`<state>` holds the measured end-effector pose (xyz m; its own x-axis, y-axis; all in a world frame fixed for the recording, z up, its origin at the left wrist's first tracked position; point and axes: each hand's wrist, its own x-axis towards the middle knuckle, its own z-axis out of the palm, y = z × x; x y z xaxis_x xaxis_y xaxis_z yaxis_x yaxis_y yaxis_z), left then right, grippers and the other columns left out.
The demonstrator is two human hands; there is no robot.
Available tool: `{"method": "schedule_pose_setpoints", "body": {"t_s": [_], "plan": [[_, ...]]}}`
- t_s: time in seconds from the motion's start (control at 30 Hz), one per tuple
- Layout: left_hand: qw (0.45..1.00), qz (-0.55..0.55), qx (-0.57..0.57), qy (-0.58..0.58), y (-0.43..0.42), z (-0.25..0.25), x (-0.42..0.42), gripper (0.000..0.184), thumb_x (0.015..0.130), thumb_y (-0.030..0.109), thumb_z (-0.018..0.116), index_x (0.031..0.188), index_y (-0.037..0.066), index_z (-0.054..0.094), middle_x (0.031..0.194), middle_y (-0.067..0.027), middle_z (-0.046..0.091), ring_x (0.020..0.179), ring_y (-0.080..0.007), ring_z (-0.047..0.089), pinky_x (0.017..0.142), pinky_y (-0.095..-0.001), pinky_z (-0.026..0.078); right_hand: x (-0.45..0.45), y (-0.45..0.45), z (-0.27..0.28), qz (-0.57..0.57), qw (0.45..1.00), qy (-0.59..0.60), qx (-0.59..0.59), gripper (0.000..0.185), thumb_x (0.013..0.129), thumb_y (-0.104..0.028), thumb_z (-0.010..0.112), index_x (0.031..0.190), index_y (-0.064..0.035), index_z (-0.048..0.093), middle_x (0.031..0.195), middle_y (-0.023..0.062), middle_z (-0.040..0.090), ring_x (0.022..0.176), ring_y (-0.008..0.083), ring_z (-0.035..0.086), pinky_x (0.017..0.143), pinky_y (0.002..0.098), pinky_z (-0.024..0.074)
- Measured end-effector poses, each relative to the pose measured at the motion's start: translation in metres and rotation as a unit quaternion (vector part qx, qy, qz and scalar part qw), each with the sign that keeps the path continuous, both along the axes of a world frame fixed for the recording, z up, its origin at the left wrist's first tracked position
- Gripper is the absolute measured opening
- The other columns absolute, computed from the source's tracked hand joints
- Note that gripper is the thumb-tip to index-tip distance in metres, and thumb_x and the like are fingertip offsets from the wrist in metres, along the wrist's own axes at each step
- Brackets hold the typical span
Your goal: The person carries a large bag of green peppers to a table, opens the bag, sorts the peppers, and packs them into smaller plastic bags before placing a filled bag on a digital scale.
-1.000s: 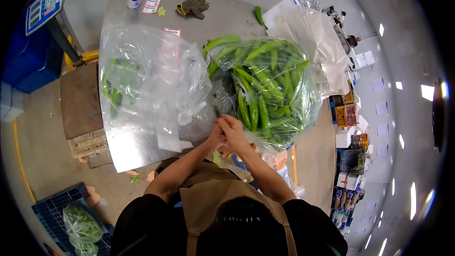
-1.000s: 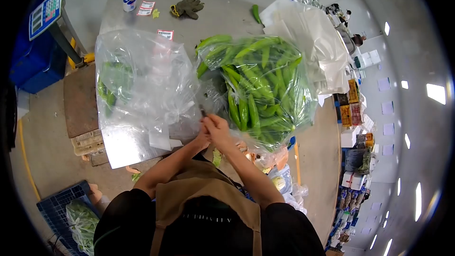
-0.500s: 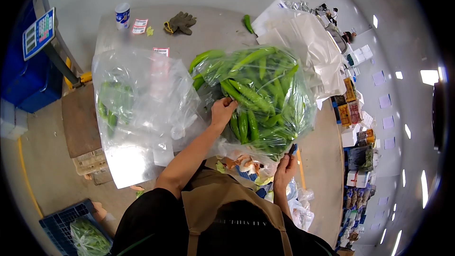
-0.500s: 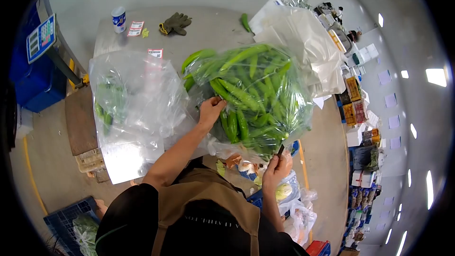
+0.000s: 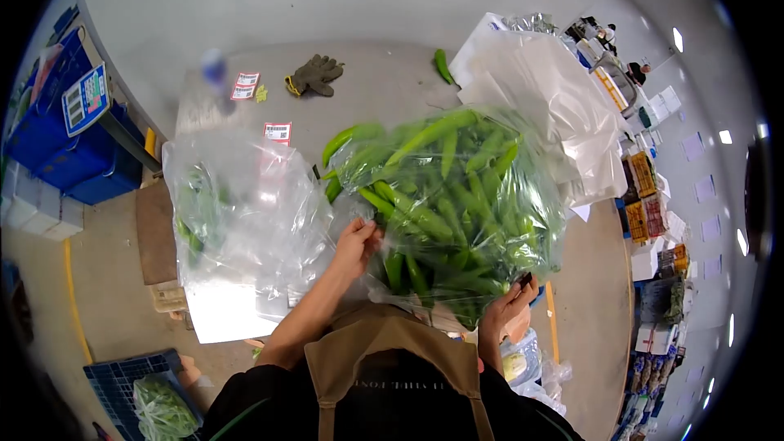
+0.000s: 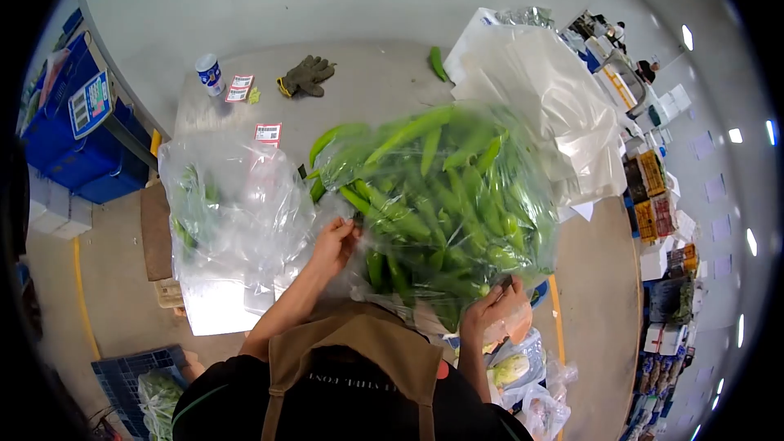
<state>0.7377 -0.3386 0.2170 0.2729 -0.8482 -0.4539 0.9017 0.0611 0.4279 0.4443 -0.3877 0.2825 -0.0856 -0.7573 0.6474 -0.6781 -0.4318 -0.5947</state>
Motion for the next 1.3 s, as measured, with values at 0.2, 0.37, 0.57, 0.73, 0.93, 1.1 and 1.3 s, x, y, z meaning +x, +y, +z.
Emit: {"method": "schedule_pose_setpoints", "body": {"t_s": [0.2,0.37,0.57,0.73,0.93,1.1,1.3], "plan": [[0.983,0.069,-0.118,0.125,-0.009,0.024,0.013,0.015,0.092,0.019,0.051,0.08,0.01,0.05,0.059,0.0039,0.04,0.056,-0.013,0.043,0.066,-0.0329,0.044,0.015,-0.019,-0.004,-0.004,1.0,-0.024,0.004,0.026,0.094,-0.008,0.039,0.114,0.008,0.044,0.125,0.0205,0.035,0.112,0.0312,0.04,0.096,0.0398,0.0331],[0.973,0.064,-0.22,0.021,-0.047,0.144,0.065,0.018,0.092,0.016,0.05,0.076,0.01,0.046,0.057,0.0041,0.032,0.054,-0.0118,0.036,0.059,-0.0317,0.04,0.056,-0.042,0.02,-0.024,0.996,0.066,-0.05,0.019,0.088,-0.007,0.049,0.102,0.0056,0.053,0.111,0.0198,0.049,0.105,0.0327,0.044,0.091,0.042,0.0321],[0.986,0.069,-0.153,0.005,-0.199,0.267,0.076,0.021,0.091,0.006,0.047,0.072,0.007,0.038,0.057,-0.0001,0.034,0.054,-0.0134,0.036,0.053,-0.0363,0.037,0.123,-0.074,0.048,0.098,0.985,0.087,-0.112,0.015,0.084,-0.009,0.054,0.096,0.0001,0.056,0.104,0.0133,0.057,0.097,0.0305,0.05,0.088,0.0404,0.0296],[0.983,-0.041,-0.176,-0.034,-0.223,0.296,0.022,0.013,0.091,0.004,0.045,0.08,0.003,0.038,0.061,-0.0045,0.038,0.052,-0.0155,0.04,0.053,-0.0383,0.044,0.108,-0.065,0.057,0.284,0.944,-0.158,0.058,0.012,0.092,-0.008,0.048,0.097,0.0007,0.055,0.094,0.0095,0.058,0.087,0.0184,0.053,0.079,0.0312,0.038],[0.962,-0.105,-0.193,-0.165,-0.195,0.316,-0.008,0.01,0.092,0.008,0.045,0.084,0.001,0.047,0.06,-0.0061,0.045,0.065,-0.0228,0.051,0.063,-0.0383,0.042,0.068,-0.054,0.081,0.313,0.917,-0.216,0.119,0.013,0.092,-0.007,0.049,0.101,0.0028,0.052,0.072,0.0036,0.053,0.062,0.0089,0.048,0.057,0.0223,0.04],[0.96,-0.131,-0.186,-0.165,-0.201,0.308,-0.012,0.011,0.092,0.009,0.047,0.083,0.002,0.047,0.061,-0.0067,0.047,0.066,-0.0227,0.053,0.067,-0.0377,0.044,0.094,-0.069,0.119,0.244,0.963,-0.06,0.099,0.033,0.077,-0.011,0.068,0.103,0.0024,0.052,0.063,0.0052,0.052,0.054,0.0122,0.049,0.05,0.025,0.0388],[0.943,-0.131,-0.264,-0.153,-0.2,0.291,0.018,0.009,0.091,0.008,0.049,0.084,0.002,0.049,0.069,-0.0073,0.051,0.068,-0.0221,0.056,0.072,-0.0411,0.048,0.119,-0.113,0.122,0.211,0.969,0.101,0.078,0.027,0.072,-0.011,0.066,0.095,0.0012,0.059,0.066,0.0125,0.058,0.056,0.023,0.058,0.053,0.0325,0.046]]}}
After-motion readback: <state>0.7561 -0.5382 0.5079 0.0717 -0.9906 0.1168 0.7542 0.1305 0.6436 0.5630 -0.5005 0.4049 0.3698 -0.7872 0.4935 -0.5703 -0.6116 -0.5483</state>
